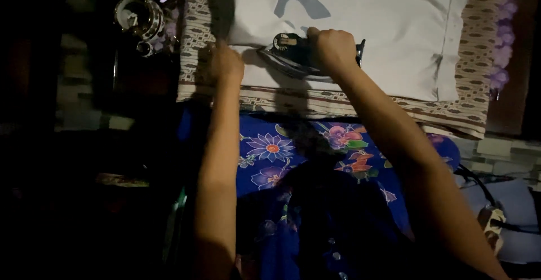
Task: Ironing and folding a white t-shirt on a table.
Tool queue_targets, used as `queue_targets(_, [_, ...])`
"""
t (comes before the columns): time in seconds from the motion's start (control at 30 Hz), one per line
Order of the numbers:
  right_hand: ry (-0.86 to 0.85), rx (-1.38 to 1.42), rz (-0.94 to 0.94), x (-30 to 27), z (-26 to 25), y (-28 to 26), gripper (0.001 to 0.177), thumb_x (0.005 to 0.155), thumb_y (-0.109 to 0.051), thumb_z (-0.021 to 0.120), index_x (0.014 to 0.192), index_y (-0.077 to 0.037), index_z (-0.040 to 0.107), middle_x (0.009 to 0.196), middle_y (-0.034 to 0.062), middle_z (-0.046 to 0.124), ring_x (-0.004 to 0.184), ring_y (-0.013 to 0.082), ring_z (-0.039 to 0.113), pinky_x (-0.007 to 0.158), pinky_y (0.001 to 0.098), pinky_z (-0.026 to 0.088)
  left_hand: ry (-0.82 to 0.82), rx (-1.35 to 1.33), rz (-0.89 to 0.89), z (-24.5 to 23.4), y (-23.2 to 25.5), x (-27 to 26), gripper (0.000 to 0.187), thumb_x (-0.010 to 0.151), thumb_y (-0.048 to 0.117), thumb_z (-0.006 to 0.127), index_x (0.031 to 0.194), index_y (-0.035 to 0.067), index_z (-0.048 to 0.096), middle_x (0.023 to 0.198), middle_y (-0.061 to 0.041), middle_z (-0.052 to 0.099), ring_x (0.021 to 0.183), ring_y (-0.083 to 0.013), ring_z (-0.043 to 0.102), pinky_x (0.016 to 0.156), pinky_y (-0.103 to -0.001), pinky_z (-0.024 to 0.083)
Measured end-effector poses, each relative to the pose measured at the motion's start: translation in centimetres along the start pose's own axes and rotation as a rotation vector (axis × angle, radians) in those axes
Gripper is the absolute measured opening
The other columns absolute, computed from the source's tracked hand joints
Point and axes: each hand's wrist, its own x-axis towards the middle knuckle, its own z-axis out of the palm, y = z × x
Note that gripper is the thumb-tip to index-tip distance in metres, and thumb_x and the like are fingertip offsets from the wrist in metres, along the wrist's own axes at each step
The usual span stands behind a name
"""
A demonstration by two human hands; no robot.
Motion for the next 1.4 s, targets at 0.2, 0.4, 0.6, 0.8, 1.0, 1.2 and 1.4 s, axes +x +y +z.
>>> queue_targets(0.2, [-0.19, -0.022, -0.05, -0.1, -3.9, 0.3, 0.019, 0.099, -0.03, 0.064, 0.099, -0.013, 0.07, 0.08, 0.0205, 0.071, 0.072, 0.0414, 0.071, 0.062, 0.0526, 0.055, -0.088, -0.072, -0.028, 1.0, -1.4, 1.5, 0.044, 0.095, 0.021, 0.065, 0.134, 0.003, 0.051, 0.129, -0.023, 0.063, 0.114, -0.0421, 0.065, 0.089, -0.053, 0.055])
queue_targets(0.4, [-0.297, -0.007, 0.04, -1.6, -3.9, -1.6, 0.022, 0.087, -0.028, 0.068, 0.101, -0.011, 0.068, 0.08, 0.0228, 0.071, 0.074, 0.0447, 0.07, 0.062, 0.0545, 0.055, 0.185, -0.079, 0.084, -0.2, -1.1, -0.1, 0.021, 0.096, 0.016, 0.064, 0.112, 0.004, 0.058, 0.12, -0.025, 0.066, 0.108, -0.0462, 0.064, 0.082, -0.055, 0.054])
queue_targets(0.6, [-0.128, 0.009, 0.177, -0.2, -0.7, -5.6, 0.017, 0.091, -0.019, 0.061, 0.104, -0.009, 0.066, 0.084, 0.0222, 0.073, 0.074, 0.0448, 0.071, 0.062, 0.0561, 0.054, 0.088, -0.102, 0.061, -1.7, -2.4, -1.8, 0.025, 0.1, 0.014, 0.061, 0.122, 0.004, 0.054, 0.118, -0.026, 0.064, 0.106, -0.0469, 0.065, 0.085, -0.058, 0.052])
queue_targets(0.8, [-0.123, 0.073, 0.159, -0.7, -2.3, -6.1, 0.016, 0.093, -0.019, 0.06, 0.1, -0.006, 0.066, 0.079, 0.0241, 0.071, 0.072, 0.0451, 0.071, 0.062, 0.0561, 0.055, 0.154, -0.159, 0.089, -2.6, -1.0, -3.2, 0.048, 0.089, 0.001, 0.062, 0.136, 0.006, 0.05, 0.146, -0.032, 0.045, 0.114, -0.052, 0.06, 0.086, -0.057, 0.053])
queue_targets(1.0, [-0.126, -0.019, 0.17, -5.4, -2.9, 1.9, 0.019, 0.094, -0.022, 0.061, 0.101, -0.005, 0.066, 0.08, 0.0261, 0.071, 0.072, 0.0463, 0.071, 0.061, 0.0557, 0.055, 0.166, -0.102, 0.189, 1.2, 3.1, -7.3, 0.052, 0.093, 0.008, 0.058, 0.144, 0.009, 0.049, 0.157, -0.021, 0.035, 0.13, -0.0488, 0.047, 0.101, -0.064, 0.043])
queue_targets(1.2, [-0.17, -0.209, 0.443, -11.6, -5.5, 12.3, 0.031, 0.1, -0.037, 0.064, 0.099, -0.006, 0.066, 0.08, 0.0261, 0.072, 0.074, 0.0456, 0.072, 0.067, 0.0575, 0.051, 0.132, -0.085, 0.717, 3.4, 10.4, -13.7, 0.038, 0.086, 0.016, 0.065, 0.123, 0.007, 0.062, 0.143, -0.018, 0.047, 0.136, -0.0425, 0.039, 0.106, -0.066, 0.036])
queue_targets(1.4, [-0.068, -0.34, 0.634, -14.7, -2.8, 23.8, 0.018, 0.097, -0.02, 0.066, 0.111, -0.009, 0.067, 0.083, 0.0242, 0.073, 0.073, 0.0443, 0.072, 0.052, 0.053, 0.05, 0.052, -0.107, 0.901, 5.9, 14.9, -15.1, 0.017, 0.088, 0.015, 0.066, 0.104, 0.008, 0.066, 0.131, -0.013, 0.055, 0.127, -0.0359, 0.048, 0.103, -0.057, 0.044])
